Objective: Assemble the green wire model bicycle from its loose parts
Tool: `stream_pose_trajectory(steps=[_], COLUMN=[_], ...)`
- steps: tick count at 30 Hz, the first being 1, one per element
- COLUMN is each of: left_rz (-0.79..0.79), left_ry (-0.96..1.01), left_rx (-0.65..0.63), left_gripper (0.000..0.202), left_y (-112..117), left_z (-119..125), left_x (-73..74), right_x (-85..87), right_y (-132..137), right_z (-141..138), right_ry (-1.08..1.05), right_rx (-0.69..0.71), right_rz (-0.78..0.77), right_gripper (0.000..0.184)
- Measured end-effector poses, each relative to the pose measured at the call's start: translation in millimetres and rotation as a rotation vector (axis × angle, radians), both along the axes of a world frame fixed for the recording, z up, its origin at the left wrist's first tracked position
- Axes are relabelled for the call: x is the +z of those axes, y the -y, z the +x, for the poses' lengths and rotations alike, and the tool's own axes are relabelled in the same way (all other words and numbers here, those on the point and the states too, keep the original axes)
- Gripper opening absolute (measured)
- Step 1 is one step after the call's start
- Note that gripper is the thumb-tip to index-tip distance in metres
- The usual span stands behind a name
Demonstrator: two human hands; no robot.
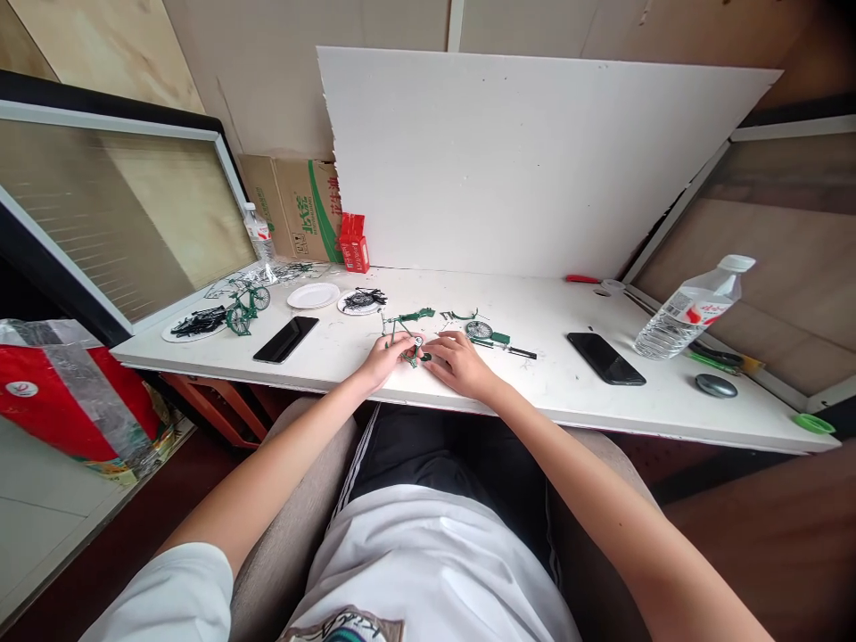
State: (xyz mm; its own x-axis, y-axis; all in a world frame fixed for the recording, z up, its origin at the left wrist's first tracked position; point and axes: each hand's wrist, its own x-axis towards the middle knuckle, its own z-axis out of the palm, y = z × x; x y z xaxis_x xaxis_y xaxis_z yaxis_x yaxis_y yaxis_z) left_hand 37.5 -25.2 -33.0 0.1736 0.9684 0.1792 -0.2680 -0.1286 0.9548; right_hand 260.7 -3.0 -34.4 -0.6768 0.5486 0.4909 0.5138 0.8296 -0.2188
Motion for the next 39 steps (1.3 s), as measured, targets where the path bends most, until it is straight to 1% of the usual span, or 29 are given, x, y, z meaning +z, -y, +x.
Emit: stream_pose_trajectory(steps=[3, 8, 9, 12, 14, 16, 18, 19, 23, 26, 29, 34, 39], left_rz=[-0.001, 0.021, 0.025, 0.013, 0.004, -0.001, -0.004, -0.004, -0.002, -0.008, -0.009, -0.008, -0.022], left_ry=[0.003, -0.051, -0.058, -0.065, -0.072, -0.067, -0.056, -0.050, -0.061, -0.073, -0.055, -0.034, -0.059], left_rx=[0.000, -0.006, -0.008, 0.014, 0.019, 0.012, 0.004, 0.001, 0.012, 0.026, 0.035, 0.040, 0.034], left_gripper=[0.034, 0.033, 0.032, 0.033, 0.034, 0.035, 0.037, 0.037, 0.035, 0.034, 0.032, 0.032, 0.035], left_y=[0.2, 1.7, 1.7, 1.0, 0.8, 1.6, 3.3, 4.2, 6.8, 6.9, 6.6, 5.8, 5.0], left_z=[0.2, 1.1, 1.2, 1.2, 1.3, 1.9, 2.9, 3.5, 4.8, 4.7, 4.9, 5.4, 4.6], left_x=[0.2, 0.1, -0.6, -2.9, -3.4, -2.5, -0.2, 1.1, 5.2, 5.7, 5.3, 4.2, 3.1], right_x=[-0.3, 3.8, 5.0, 8.5, 10.2, 11.7, 13.2, 13.8, 13.5, 10.2, 6.8, 4.0, -1.3], right_y=[-1.8, -1.2, -0.1, 4.0, 6.5, 8.3, 9.3, 9.7, 12.3, 16.8, 22.0, 25.9, 31.3], right_z=[0.2, 0.0, 0.2, 0.7, 1.1, 1.5, 1.9, 2.2, 2.1, 0.0, -3.5, -7.1, -9.4], right_ry=[-0.062, -0.145, -0.151, -0.153, -0.144, -0.125, -0.103, -0.093, -0.068, -0.050, -0.030, -0.006, 0.078], right_rx=[0.084, 0.162, 0.169, 0.175, 0.182, 0.185, 0.190, 0.195, 0.215, 0.230, 0.239, 0.226, 0.215], right_rz=[-0.023, -0.076, -0.085, -0.102, -0.101, -0.095, -0.085, -0.079, -0.066, -0.068, -0.034, 0.042, 0.199], right_gripper=[0.027, 0.018, 0.019, 0.032, 0.036, 0.031, 0.019, 0.016, 0.038, 0.047, 0.050, 0.041, 0.037])
